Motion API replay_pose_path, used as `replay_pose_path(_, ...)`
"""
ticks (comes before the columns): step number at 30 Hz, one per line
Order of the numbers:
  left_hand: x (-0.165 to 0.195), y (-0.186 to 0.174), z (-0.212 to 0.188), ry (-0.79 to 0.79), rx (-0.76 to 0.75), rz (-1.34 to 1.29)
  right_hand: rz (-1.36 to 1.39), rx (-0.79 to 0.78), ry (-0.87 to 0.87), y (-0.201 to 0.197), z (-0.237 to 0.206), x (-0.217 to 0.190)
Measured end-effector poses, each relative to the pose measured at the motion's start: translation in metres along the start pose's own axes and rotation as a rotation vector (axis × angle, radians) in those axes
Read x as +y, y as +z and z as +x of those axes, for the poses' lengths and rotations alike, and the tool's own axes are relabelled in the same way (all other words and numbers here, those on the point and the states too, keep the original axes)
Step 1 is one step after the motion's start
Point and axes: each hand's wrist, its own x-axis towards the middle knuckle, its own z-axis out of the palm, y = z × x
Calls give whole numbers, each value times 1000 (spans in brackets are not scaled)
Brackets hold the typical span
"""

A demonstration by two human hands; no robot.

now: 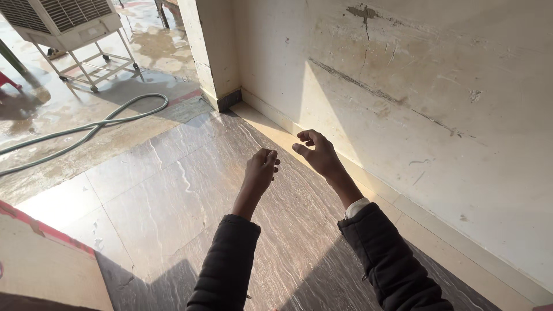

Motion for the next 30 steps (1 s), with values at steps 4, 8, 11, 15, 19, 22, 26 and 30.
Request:
replay_pose_path(4, -16, -10, 99, 76, -24, -44, 19, 46, -41, 21, 87, 19)
replay_pose_path(8, -35, -28, 199, 26, -53, -53, 23, 91, -30, 43, 185, 32)
replay_pose_path(11, -52, -43, 274, 29, -45, -27, 39, 80, 33, 71, 253, 48)
replay_pose_path(15, -70, -63, 377, 78, -41, -76, 58, 66, 61, 115, 349, 73)
replay_pose_path(19, -69, -92, 494, 140, -67, 12, 61, 35, 54, 161, 463, 86)
replay_pose_path(22, -69, -110, 558, 81, 3, -57, 68, 22, 18, 191, 530, 91)
replay_pose_path(26, -51, -124, 656, 261, 49, 59, -35, 30, -73, 217, 627, 90)
replay_pose_path(30, -44, -151, 742, 357, 59, -13, -33, 99, -118, 245, 705, 90)
